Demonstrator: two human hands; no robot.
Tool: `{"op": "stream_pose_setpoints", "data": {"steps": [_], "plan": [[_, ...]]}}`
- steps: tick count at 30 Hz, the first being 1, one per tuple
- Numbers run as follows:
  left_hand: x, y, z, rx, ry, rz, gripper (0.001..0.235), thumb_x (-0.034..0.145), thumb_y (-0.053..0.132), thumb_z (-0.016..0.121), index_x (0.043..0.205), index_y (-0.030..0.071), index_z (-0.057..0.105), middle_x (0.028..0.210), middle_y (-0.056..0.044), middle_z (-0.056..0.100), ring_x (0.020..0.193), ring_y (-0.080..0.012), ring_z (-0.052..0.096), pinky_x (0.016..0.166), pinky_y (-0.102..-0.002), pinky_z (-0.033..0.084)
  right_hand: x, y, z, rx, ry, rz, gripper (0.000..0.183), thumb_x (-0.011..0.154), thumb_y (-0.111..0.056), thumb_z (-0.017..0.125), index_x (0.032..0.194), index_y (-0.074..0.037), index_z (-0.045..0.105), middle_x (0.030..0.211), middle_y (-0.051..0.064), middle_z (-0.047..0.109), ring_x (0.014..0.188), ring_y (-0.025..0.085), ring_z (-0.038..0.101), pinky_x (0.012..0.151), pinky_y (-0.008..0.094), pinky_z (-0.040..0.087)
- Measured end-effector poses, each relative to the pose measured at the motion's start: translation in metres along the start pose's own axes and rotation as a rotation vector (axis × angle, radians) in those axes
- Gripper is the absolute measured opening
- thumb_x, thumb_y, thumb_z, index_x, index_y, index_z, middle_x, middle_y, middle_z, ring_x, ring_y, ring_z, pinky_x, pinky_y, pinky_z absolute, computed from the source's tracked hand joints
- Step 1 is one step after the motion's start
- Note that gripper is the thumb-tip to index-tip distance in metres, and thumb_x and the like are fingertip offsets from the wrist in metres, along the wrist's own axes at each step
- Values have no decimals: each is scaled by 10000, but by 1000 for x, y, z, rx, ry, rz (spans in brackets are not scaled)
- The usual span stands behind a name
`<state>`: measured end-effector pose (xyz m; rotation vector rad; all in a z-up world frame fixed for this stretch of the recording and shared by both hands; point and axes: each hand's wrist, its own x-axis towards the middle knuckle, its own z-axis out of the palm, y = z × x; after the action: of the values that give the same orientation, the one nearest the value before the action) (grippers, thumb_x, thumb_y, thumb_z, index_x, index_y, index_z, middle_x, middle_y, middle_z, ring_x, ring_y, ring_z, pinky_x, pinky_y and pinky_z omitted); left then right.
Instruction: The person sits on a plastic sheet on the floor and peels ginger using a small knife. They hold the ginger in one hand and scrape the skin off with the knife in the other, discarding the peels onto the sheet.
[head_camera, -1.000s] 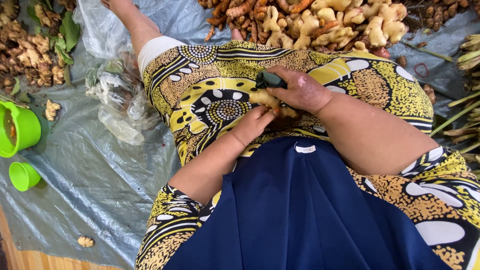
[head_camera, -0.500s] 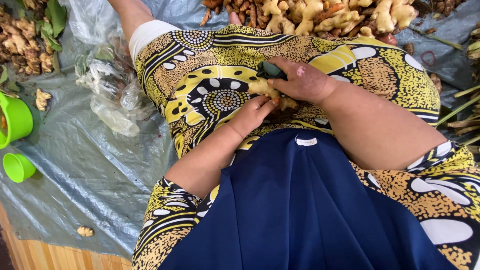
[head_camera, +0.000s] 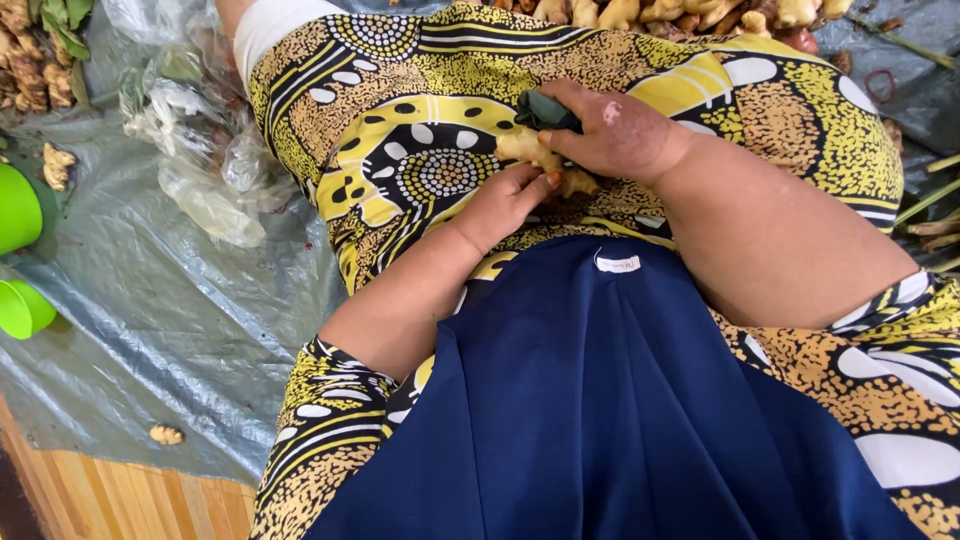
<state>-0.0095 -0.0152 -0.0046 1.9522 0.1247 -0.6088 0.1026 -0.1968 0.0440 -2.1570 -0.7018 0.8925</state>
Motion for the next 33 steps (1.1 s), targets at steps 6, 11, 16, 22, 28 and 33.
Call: {"op": "stream_pose_setpoints", "data": {"steps": [6,11,16,22,28,33], "plan": [[3,-3,-2,27,-23,-29,452,944,535,510,951,129,710,878,-32,736,854,-175,668,779,-329,472,0,1,2,3,4,9,549,955,-388,583,1462,-215,463,1161,137,708,1022,356,674,853,435,477],[5,-2,-4,41,-33,-62,423,943,523,514,905,141,691,833,-26,717,794,-177,649,717,-342,451,2,5,3,1,8,-12,583,960,-391,586,1492,-197,446,1209,139,694,1051,358,663,878,431,472],[7,-6,-2,20,-37,-96,392,951,513,527,845,156,648,743,4,661,695,-139,597,634,-330,434,1,7,4,-8,26,-54,555,965,-376,596,1466,-186,456,1157,132,698,1006,345,670,860,427,472],[3,-2,-4,8,-22,-62,413,948,517,509,935,148,695,857,-12,719,811,-157,657,736,-319,465,-1,3,1,17,14,-33,557,963,-348,592,1477,-181,457,1167,132,700,1013,349,666,847,433,476],[4,-7,-2,-11,-26,-25,385,957,497,520,951,152,691,882,-9,724,844,-166,663,771,-321,467,-1,4,2,-4,24,-39,549,967,-356,593,1472,-193,454,1166,135,701,1028,372,666,867,439,471],[2,-1,-3,-46,-33,-26,379,964,473,516,924,136,685,868,-17,717,834,-160,655,779,-317,471,-2,0,-1,-13,-2,6,547,966,-367,581,1472,-199,456,1120,156,708,1001,388,668,846,450,475]]}}
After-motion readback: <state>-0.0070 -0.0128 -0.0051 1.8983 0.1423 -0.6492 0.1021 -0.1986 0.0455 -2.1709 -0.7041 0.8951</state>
